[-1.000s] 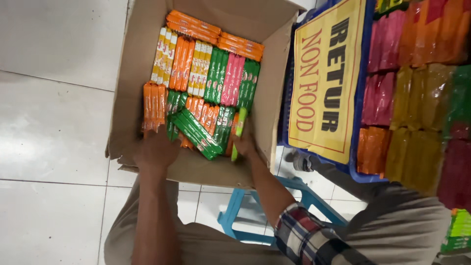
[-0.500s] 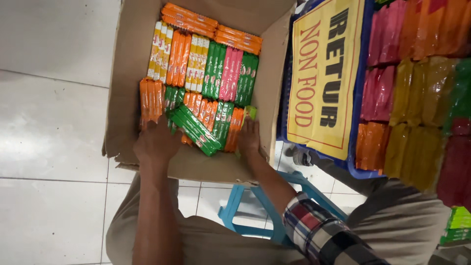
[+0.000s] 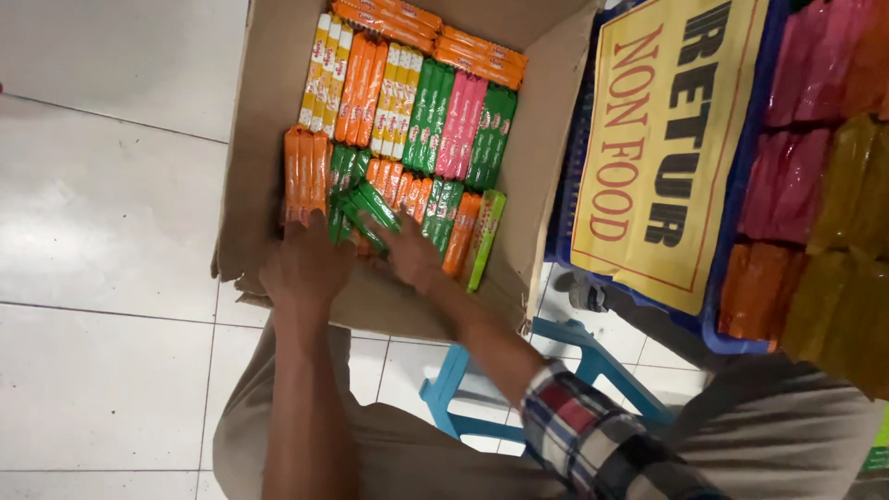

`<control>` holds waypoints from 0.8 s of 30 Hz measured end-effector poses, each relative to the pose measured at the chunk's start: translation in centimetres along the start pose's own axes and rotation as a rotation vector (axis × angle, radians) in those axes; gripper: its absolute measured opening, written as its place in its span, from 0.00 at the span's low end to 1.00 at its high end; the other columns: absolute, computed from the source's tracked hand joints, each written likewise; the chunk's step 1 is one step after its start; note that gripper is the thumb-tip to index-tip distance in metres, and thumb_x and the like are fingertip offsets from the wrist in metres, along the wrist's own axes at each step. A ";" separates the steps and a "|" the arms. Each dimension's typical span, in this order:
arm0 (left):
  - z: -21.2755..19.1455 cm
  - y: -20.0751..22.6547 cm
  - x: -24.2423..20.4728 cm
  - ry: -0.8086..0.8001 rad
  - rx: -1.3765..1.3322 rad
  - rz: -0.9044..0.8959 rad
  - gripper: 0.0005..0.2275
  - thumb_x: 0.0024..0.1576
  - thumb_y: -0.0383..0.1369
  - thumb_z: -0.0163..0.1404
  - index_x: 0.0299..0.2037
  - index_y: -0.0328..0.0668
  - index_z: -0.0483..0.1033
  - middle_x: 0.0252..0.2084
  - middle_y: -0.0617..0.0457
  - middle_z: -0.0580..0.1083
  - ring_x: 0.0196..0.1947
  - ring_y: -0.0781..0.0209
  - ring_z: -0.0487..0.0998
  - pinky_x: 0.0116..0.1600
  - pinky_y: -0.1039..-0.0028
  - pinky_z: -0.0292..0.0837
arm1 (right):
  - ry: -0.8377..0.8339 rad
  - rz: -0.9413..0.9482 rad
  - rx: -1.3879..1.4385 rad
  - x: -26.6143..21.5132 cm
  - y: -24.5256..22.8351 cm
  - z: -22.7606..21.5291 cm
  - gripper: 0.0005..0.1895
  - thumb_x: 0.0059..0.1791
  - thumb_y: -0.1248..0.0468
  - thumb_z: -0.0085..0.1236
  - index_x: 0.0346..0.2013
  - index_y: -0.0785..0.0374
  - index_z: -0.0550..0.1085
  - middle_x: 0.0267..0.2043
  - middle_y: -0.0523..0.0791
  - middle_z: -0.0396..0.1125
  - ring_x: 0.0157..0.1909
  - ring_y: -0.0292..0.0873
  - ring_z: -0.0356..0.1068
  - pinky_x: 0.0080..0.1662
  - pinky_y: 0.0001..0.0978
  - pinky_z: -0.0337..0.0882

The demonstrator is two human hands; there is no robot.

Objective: The person sits on a low stool and packs small snack packets into a cardboard box. They pick up packets from a blue crate and place them into the box, arranging them by color and orientation.

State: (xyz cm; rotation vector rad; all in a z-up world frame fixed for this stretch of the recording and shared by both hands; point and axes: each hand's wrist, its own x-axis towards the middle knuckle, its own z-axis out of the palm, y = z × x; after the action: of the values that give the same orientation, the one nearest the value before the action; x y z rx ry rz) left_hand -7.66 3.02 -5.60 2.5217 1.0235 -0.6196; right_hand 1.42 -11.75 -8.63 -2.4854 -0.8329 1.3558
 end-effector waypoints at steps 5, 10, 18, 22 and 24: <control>-0.6 0.8 0.8 -0.029 0.013 -0.011 0.28 0.51 0.55 0.46 0.62 0.57 0.71 0.51 0.44 0.74 0.44 0.36 0.82 0.45 0.50 0.78 | 0.031 0.004 -0.055 2.2 1.8 3.5 0.35 0.55 0.58 0.52 0.71 0.18 0.53 0.75 0.60 0.41 0.71 0.72 0.54 0.59 0.57 0.74; -0.6 1.1 1.1 -0.158 -0.006 -0.024 0.32 0.54 0.58 0.45 0.67 0.58 0.67 0.55 0.44 0.73 0.51 0.36 0.79 0.48 0.48 0.78 | 0.055 0.092 0.002 3.3 4.9 3.7 0.39 0.53 0.53 0.57 0.71 0.15 0.50 0.73 0.59 0.38 0.68 0.74 0.56 0.57 0.56 0.77; -0.8 1.7 1.2 -0.004 0.013 0.069 0.29 0.53 0.54 0.46 0.60 0.47 0.72 0.48 0.40 0.74 0.49 0.32 0.79 0.44 0.47 0.79 | 0.249 0.241 -0.416 1.5 12.7 4.1 0.42 0.55 0.41 0.41 0.79 0.41 0.37 0.54 0.65 0.68 0.54 0.58 0.73 0.70 0.61 0.55; -2.6 2.4 1.0 -0.127 0.022 0.026 0.30 0.53 0.55 0.43 0.63 0.50 0.70 0.51 0.39 0.75 0.52 0.32 0.79 0.46 0.46 0.78 | 0.129 0.348 -0.484 0.4 12.6 4.7 0.39 0.56 0.35 0.35 0.79 0.34 0.38 0.69 0.69 0.51 0.62 0.64 0.67 0.61 0.56 0.66; -3.1 2.3 1.0 -0.241 0.011 -0.026 0.30 0.54 0.54 0.41 0.65 0.50 0.68 0.57 0.39 0.72 0.56 0.33 0.77 0.51 0.47 0.77 | 0.042 0.340 -0.592 0.5 12.3 4.9 0.37 0.56 0.31 0.30 0.78 0.31 0.41 0.78 0.62 0.36 0.75 0.73 0.42 0.69 0.59 0.55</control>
State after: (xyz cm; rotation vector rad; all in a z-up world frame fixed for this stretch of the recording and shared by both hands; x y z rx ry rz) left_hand -4.51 3.48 -3.14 2.3733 0.9678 -0.9137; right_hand 2.35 -22.12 -16.85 -3.2214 -0.9438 1.2832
